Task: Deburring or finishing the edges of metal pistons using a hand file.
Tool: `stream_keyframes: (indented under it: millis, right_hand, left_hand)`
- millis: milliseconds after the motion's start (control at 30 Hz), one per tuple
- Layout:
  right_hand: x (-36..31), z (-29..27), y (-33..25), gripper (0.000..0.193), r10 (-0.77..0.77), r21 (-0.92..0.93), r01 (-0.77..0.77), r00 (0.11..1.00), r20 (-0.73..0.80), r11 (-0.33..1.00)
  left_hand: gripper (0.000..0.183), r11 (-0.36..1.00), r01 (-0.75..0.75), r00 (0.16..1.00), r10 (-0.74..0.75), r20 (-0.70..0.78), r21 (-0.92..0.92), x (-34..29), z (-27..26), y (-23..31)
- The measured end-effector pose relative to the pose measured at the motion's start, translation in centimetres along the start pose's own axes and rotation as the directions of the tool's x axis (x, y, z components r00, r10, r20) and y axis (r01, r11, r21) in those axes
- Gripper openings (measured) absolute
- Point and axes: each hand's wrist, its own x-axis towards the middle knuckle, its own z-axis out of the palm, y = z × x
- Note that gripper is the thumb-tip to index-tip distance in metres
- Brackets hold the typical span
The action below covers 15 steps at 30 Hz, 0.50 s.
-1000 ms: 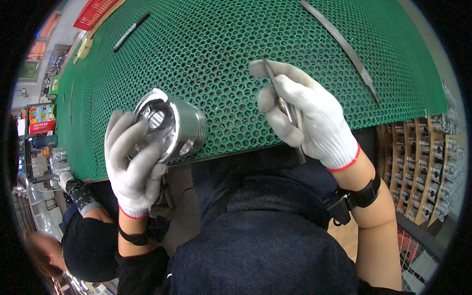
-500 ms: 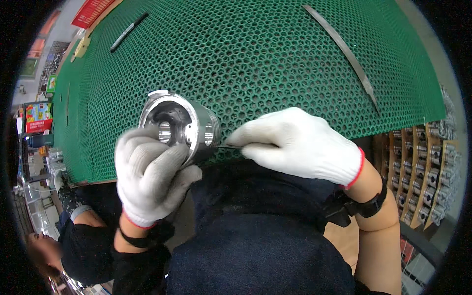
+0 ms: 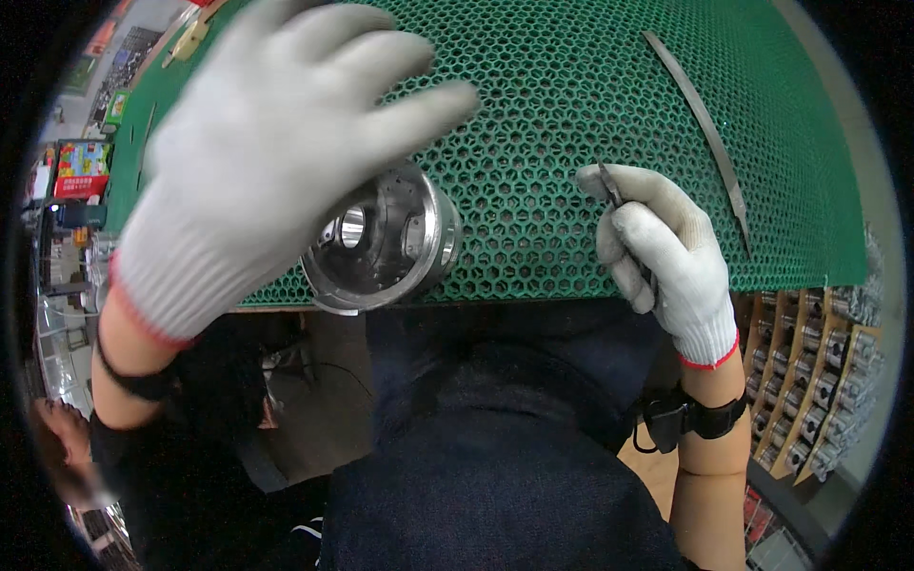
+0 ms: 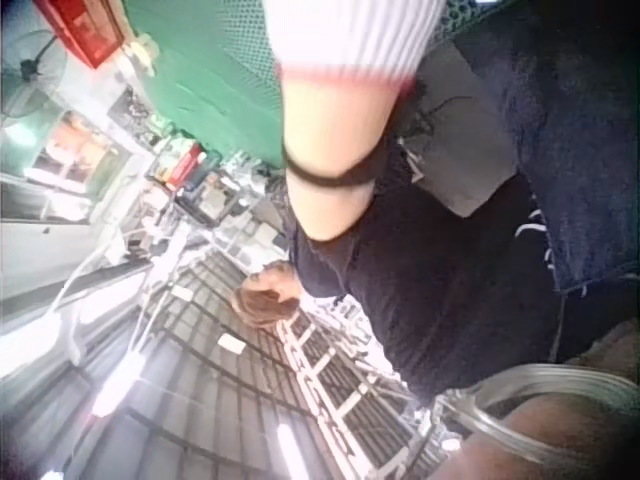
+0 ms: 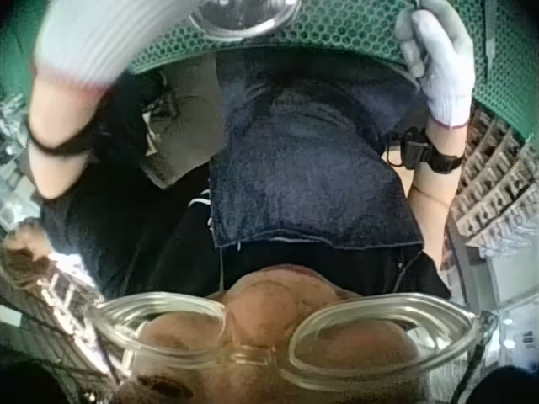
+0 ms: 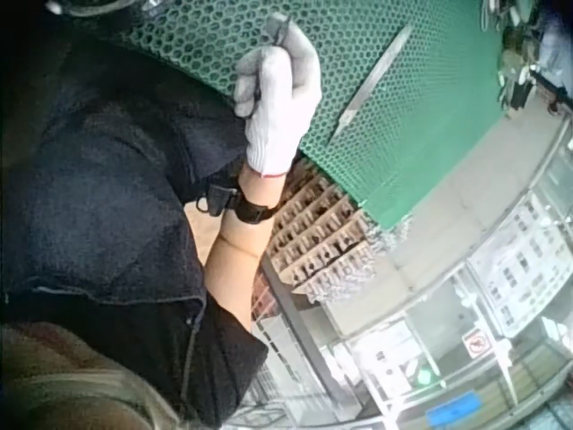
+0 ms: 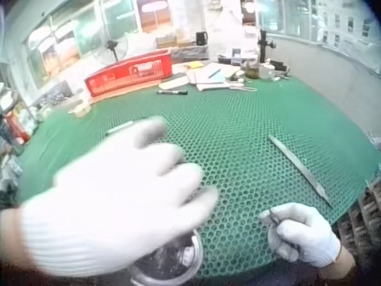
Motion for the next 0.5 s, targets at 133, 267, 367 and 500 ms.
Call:
stream_keyframes:
  millis: [133, 267, 367, 500]
  right_hand:
    - [0.6, 0.4, -0.5, 0.037, -0.039, 0.004, 0.039, 0.999, 0.031, 0.999]
    - [0.1, 0.7, -0.9, 0.038, -0.030, -0.029, 0.030, 1.000, -0.010, 0.999]
    - [0.2, 0.7, -0.3, 0.039, -0.034, -0.038, 0.034, 0.999, -0.017, 0.999]
    - [0.0, 1.0, -0.6, 0.039, -0.016, -0.033, 0.015, 0.999, -0.040, 0.999]
  left_hand:
    - [0.029, 0.968, -0.092, 0.958, 0.022, -0.285, -0.234, 0.0, 3.1, -0.5]
    - [0.052, 0.807, 0.170, 0.877, -0.385, -0.287, -0.565, -4.0, 1.8, 0.2]
    - [0.047, 0.908, 0.170, 0.926, -0.280, -0.254, -0.383, -7.0, 0.7, 0.2]
    - [0.043, 0.904, 0.309, 0.928, -0.354, -0.114, -0.294, -9.8, 0.5, 1.3]
